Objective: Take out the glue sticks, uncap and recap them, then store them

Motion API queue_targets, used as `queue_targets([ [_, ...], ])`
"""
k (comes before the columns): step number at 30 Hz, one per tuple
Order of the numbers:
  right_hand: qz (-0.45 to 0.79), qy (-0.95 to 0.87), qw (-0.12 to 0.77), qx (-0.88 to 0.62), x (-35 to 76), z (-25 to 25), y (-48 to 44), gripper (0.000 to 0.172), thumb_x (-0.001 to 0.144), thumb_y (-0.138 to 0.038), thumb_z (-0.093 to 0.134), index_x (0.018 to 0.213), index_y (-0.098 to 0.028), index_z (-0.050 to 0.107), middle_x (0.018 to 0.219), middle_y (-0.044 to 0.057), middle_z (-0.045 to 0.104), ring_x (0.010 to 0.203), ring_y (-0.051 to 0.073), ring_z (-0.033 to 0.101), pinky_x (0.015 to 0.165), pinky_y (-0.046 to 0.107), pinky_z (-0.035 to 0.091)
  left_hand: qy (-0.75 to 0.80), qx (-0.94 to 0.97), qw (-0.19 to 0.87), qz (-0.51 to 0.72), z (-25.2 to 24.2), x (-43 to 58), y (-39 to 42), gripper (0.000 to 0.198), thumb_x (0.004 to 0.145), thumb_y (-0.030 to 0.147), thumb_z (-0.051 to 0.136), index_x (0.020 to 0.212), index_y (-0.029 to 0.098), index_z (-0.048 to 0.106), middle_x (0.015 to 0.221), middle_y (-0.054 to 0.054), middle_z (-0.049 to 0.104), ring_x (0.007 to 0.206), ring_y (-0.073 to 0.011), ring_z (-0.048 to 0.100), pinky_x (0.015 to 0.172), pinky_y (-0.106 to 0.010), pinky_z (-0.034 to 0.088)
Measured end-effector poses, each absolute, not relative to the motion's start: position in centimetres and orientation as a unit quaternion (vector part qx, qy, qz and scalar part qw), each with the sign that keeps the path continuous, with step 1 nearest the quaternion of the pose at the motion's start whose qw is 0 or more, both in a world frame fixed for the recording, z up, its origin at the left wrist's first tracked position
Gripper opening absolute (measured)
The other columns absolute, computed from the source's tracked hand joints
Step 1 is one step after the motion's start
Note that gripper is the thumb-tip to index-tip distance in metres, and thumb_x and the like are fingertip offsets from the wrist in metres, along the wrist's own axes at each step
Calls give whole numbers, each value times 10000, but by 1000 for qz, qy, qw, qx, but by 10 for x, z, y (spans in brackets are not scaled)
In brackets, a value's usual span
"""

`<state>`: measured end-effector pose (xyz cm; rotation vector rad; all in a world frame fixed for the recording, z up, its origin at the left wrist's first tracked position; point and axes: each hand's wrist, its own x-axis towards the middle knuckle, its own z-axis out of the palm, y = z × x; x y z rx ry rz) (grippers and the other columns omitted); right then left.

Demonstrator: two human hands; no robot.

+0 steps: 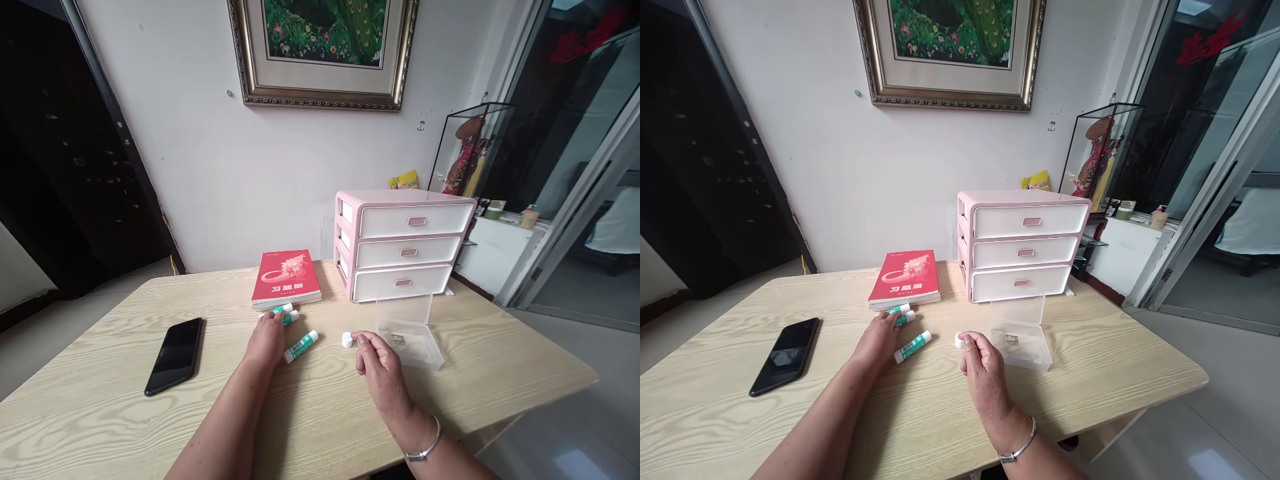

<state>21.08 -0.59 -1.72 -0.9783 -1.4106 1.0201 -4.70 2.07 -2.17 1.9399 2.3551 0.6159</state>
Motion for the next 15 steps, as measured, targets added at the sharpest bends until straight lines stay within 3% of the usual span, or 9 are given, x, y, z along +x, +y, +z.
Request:
queue_targets([
  [5, 384, -624, 528, -429, 213, -18, -5, 391, 967, -512, 466, 824, -185, 627, 569, -27, 477, 546, 136, 463, 539, 245, 389, 746, 629, -36, 216, -10, -44, 16, 377, 906, 173, 518, 1263, 170, 637, 1189, -155, 633, 1160, -315, 539, 975, -415, 425],
  [8, 286, -681, 503, -449, 214, -19, -2, 346, 1000, -430, 423, 949, -180, 657, 735, 30, 616, 693, 172, 575, 648, 269, 457, 738, 626, -76, 241, 1, -38, 3, 323, 946, 289, 488, 1193, 187, 670, 1115, -139, 647, 1121, -307, 543, 978, -414, 418],
  [12, 92, -784, 404, -462, 210, -14, 3, 307, 1003, -229, 396, 1190, -147, 625, 1064, 114, 671, 999, 229, 615, 899, 341, 467, 702, 666, -39, 250, 6, -22, -15, 374, 954, 457, 471, 1153, 225, 687, 1136, -104, 654, 1051, -269, 597, 885, -361, 469],
  [15, -2, -825, 307, -475, 204, -9, 6, 326, 978, -134, 406, 1239, -118, 599, 1100, 139, 652, 1031, 242, 613, 922, 344, 466, 690, 697, -12, 196, 3, -8, -20, 419, 895, 496, 551, 1154, 190, 672, 1174, -125, 637, 1112, -306, 572, 899, -388, 466],
])
